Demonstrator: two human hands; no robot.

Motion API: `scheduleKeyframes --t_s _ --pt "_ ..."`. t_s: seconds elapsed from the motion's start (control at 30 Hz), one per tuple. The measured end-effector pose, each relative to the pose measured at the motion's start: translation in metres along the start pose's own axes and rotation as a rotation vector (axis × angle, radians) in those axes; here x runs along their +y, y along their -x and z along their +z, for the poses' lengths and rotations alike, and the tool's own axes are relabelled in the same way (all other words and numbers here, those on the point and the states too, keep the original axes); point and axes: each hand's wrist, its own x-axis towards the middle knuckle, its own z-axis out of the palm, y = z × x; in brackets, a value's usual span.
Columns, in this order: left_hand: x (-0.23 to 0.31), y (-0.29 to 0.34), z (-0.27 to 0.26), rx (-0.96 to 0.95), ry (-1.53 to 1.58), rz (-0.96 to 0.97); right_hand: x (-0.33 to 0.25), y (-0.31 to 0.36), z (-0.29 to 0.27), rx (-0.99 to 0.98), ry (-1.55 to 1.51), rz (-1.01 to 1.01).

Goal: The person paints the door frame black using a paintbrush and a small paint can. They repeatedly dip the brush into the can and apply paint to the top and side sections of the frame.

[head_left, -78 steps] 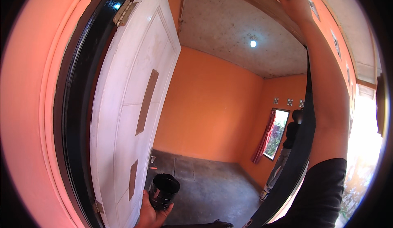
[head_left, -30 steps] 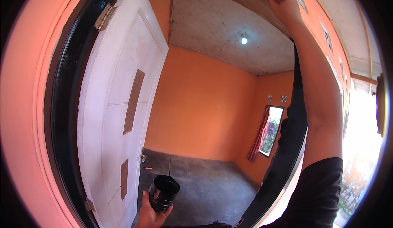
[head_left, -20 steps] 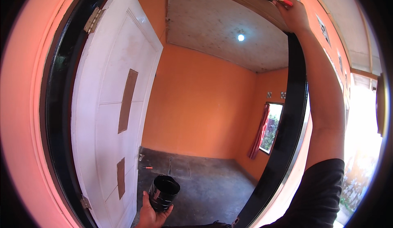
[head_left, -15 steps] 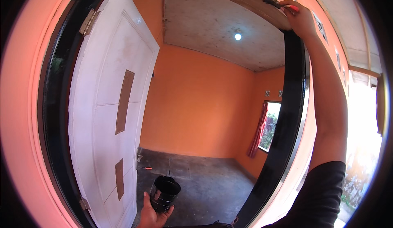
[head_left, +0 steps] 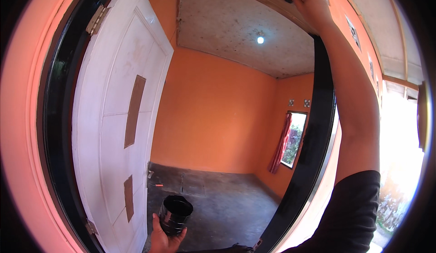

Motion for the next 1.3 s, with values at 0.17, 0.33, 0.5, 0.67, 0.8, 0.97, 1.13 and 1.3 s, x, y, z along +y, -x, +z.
scheduleKeyframes --t_s 0.17,0.33,0.5,0.67,0.8,0.97,1.13,1.3 --pt "0.002 -0.003 -0.002 -0.019 -0.005 -0.017 -0.038 -0.024 -0.013 0.089 -0.234 0.043" --pt "-0.005 -0.007 -0.003 -0.008 -0.033 -0.018 -0.036 -0.022 -0.017 0.227 -0.451 0.031" --pt "-0.017 -0.009 0.002 -0.020 -0.043 -0.032 0.024 -0.007 0.004 0.222 -0.560 0.005" --pt "-0.032 -0.007 0.003 -0.017 -0.030 -0.035 0.050 0.023 0.000 0.154 -0.404 0.169" --pt "-0.042 -0.009 0.008 -0.049 -0.031 -0.046 0.105 0.044 -0.002 0.108 -0.151 0.118" --pt "-0.055 -0.005 0.014 -0.081 -0.016 -0.048 0.107 0.067 -0.023 0.007 -0.146 0.218" --pt "-0.066 -0.009 0.015 -0.091 -0.012 -0.066 0.125 0.089 -0.037 -0.012 -0.101 0.210" --pt "-0.069 -0.009 0.015 -0.080 -0.009 -0.073 0.155 0.094 -0.047 -0.026 -0.036 0.144"
